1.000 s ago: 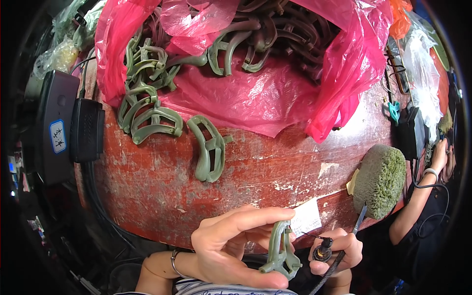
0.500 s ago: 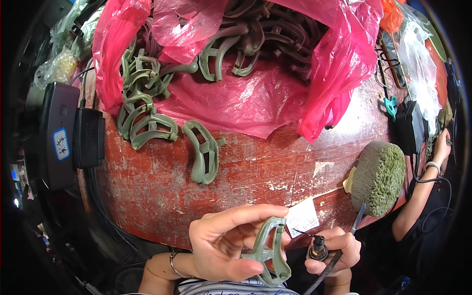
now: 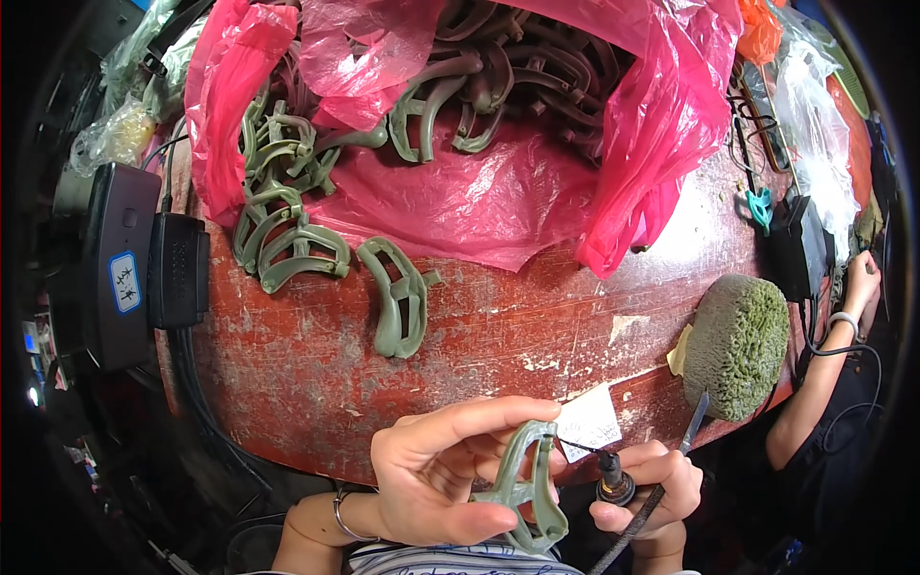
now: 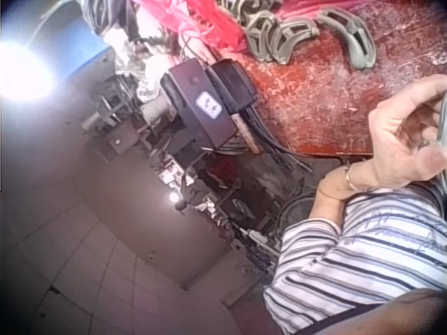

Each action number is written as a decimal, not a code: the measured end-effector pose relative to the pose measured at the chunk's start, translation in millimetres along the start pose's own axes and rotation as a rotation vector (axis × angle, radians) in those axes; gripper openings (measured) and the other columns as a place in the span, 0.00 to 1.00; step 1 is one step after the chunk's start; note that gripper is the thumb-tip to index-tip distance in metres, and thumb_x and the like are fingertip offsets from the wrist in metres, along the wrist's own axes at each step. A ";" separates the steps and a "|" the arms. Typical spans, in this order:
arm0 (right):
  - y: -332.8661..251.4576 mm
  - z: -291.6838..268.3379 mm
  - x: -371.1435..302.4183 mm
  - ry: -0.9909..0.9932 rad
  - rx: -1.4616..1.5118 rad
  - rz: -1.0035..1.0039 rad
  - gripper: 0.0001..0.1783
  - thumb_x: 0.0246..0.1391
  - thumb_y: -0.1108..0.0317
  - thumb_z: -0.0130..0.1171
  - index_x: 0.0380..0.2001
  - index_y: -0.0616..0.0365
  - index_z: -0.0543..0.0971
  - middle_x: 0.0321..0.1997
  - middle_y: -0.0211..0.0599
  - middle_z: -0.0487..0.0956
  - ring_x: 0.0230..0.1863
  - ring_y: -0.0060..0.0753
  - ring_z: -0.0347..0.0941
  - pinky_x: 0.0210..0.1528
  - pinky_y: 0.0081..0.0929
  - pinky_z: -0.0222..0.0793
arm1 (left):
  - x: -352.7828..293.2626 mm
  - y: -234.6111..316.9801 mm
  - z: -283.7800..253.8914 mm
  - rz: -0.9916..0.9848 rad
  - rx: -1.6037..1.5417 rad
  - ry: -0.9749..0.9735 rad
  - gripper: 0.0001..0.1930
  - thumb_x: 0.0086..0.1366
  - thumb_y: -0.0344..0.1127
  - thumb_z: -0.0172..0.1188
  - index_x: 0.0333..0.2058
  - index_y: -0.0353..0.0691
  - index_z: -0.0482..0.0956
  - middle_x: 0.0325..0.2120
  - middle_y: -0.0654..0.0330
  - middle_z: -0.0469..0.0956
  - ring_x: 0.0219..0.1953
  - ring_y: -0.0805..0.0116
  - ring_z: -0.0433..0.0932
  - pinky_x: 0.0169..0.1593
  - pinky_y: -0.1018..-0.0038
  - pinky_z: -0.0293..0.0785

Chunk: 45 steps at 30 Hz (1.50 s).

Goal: The recorder trims plastic parts and uses a soldering iron to fuse them at a workbench.

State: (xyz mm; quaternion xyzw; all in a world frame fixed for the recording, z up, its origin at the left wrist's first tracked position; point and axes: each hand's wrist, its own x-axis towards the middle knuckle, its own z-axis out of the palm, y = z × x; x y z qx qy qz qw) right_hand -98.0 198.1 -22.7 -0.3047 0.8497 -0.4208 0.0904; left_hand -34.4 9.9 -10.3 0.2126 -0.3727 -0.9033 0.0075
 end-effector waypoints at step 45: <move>-13.6 25.0 10.4 0.052 0.428 -0.086 0.27 0.42 0.51 0.60 0.19 0.63 0.60 0.11 0.35 0.65 0.08 0.19 0.62 0.09 0.12 0.56 | 22.1 35.2 -11.4 0.618 1.408 0.599 0.22 0.47 0.33 0.62 0.42 0.38 0.66 0.32 0.54 0.62 0.23 0.58 0.71 0.24 0.69 0.68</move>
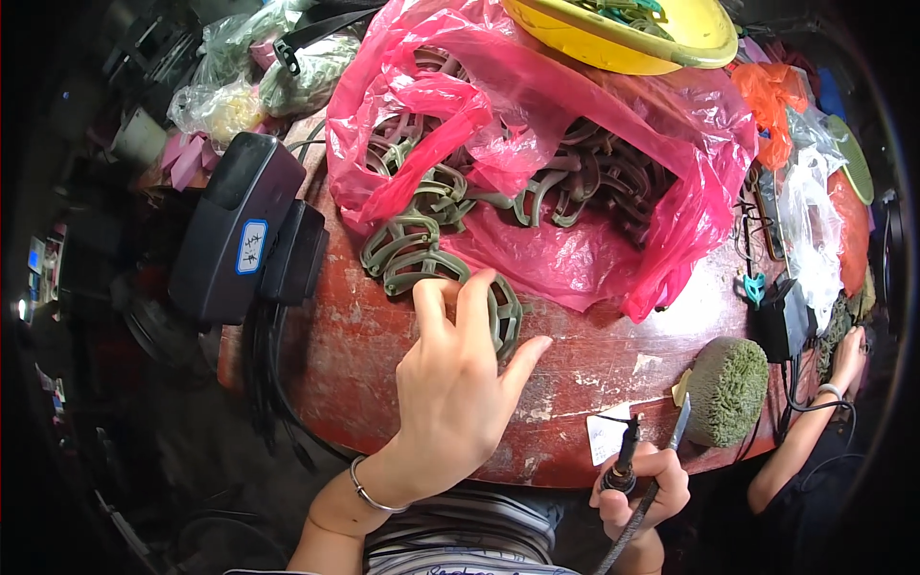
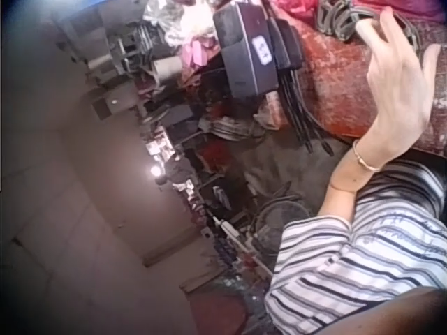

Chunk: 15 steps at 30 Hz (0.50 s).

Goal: The recorder trims plastic parts and uses a soldering iron to fuse them at a workbench.

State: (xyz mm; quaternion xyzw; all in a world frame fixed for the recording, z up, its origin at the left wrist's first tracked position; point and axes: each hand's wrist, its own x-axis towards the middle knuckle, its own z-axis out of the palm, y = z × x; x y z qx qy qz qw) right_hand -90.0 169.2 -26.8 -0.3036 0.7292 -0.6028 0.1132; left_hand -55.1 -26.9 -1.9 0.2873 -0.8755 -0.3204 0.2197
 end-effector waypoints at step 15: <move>-24.4 -35.5 6.9 0.013 0.640 0.665 0.11 0.41 0.73 0.50 0.25 0.74 0.72 0.05 0.33 0.64 0.05 0.16 0.57 0.08 0.13 0.47 | -19.0 11.1 -8.2 -0.507 -1.152 -0.604 0.13 0.53 0.24 0.51 0.39 0.28 0.69 0.26 0.53 0.74 0.19 0.78 0.71 0.16 0.90 0.62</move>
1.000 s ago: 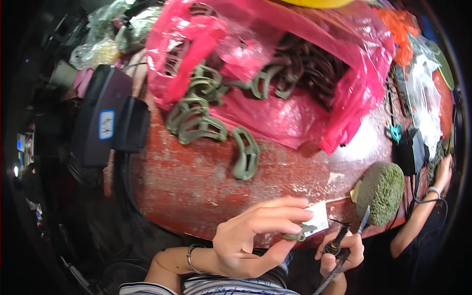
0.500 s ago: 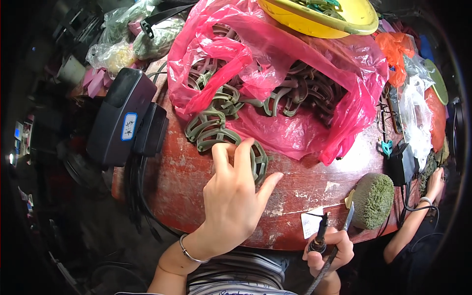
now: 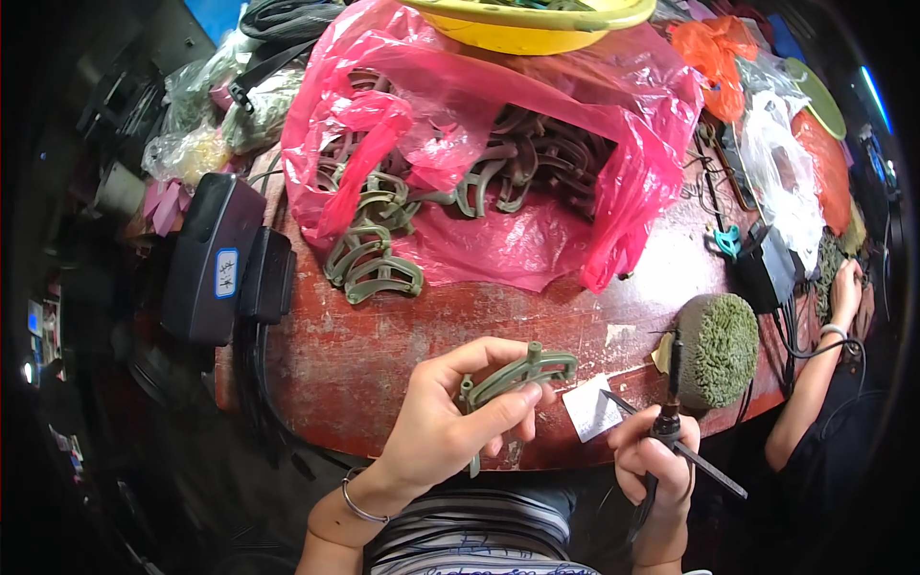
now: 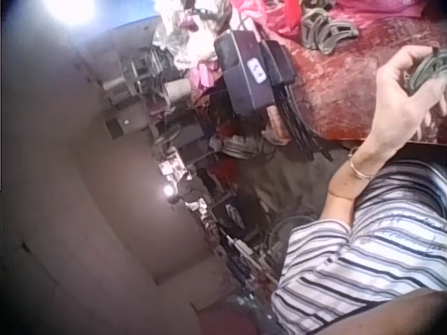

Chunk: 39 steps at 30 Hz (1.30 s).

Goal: The recorder trims plastic parts and uses a soldering iron to fuse them at a workbench.

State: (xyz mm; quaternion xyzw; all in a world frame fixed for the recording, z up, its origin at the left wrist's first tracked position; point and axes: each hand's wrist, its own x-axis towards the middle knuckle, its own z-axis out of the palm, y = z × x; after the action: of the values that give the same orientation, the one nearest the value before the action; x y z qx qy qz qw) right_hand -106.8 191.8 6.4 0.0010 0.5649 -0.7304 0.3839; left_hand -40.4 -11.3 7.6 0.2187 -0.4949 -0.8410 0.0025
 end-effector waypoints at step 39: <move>12.6 20.5 -19.4 0.026 0.031 -0.378 0.14 0.51 0.64 0.51 0.30 0.68 0.70 0.15 0.46 0.74 0.14 0.28 0.69 0.17 0.22 0.67 | -11.3 -18.1 16.0 -0.346 -0.240 -0.237 0.18 0.58 0.33 0.51 0.46 0.30 0.65 0.19 0.62 0.70 0.13 0.85 0.61 0.15 0.89 0.54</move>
State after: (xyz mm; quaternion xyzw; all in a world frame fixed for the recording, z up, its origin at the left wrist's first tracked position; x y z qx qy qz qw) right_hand -77.2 184.9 11.9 -0.0899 0.5485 -0.7981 0.2326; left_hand -32.3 13.8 3.3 0.1981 -0.3433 -0.9015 -0.1737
